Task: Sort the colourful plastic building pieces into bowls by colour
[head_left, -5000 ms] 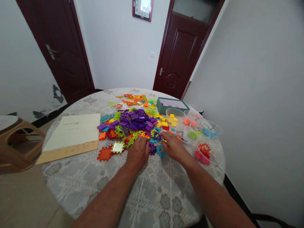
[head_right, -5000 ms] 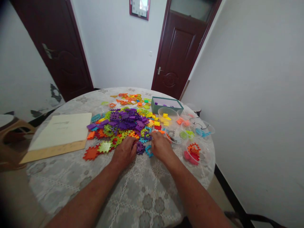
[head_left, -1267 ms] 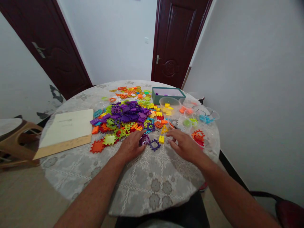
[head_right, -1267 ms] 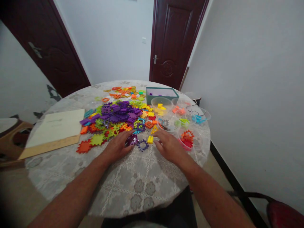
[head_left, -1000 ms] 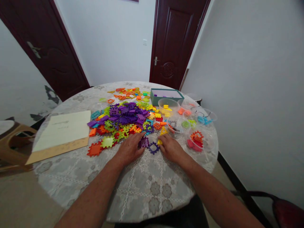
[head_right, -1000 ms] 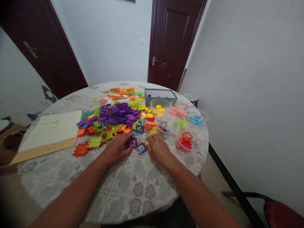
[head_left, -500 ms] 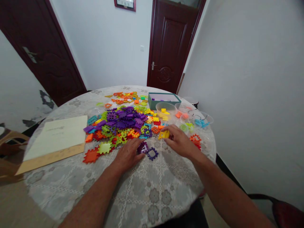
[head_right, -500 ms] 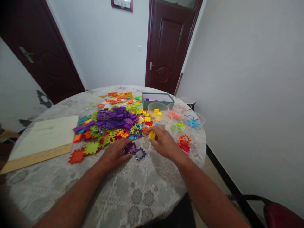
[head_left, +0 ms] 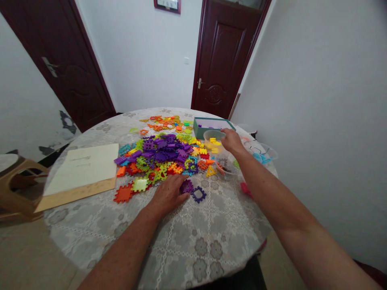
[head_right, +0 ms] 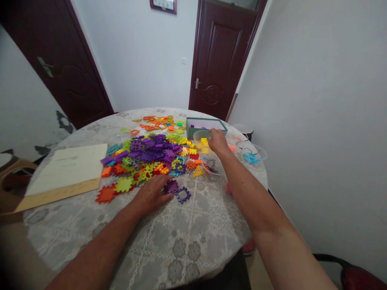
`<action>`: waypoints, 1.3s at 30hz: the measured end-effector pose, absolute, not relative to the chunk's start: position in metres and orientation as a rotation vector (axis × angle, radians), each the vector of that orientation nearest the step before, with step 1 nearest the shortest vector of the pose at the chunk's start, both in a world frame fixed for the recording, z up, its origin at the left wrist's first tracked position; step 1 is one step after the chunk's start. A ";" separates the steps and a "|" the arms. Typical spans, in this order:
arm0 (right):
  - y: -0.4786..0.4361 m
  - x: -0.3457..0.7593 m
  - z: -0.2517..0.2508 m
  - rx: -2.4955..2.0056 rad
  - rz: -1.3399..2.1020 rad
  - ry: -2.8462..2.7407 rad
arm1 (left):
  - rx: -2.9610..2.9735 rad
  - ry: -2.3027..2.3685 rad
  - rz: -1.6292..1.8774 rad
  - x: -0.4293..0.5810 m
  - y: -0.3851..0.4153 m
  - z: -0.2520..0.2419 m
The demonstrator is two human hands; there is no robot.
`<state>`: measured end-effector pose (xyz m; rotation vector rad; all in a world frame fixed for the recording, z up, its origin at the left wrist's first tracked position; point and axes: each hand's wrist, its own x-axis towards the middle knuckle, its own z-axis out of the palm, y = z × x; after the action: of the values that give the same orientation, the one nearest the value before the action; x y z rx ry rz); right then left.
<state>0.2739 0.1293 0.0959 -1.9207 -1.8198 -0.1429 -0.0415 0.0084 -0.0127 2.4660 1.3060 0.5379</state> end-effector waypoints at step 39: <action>-0.138 0.287 0.086 -1.813 -0.237 -1.908 | 2.507 1.247 0.554 -0.039 0.015 -0.013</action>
<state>0.2870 -0.1379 0.0863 -1.8129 -1.9078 -0.2366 -0.0395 0.0147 -0.0129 2.5067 1.2468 0.5541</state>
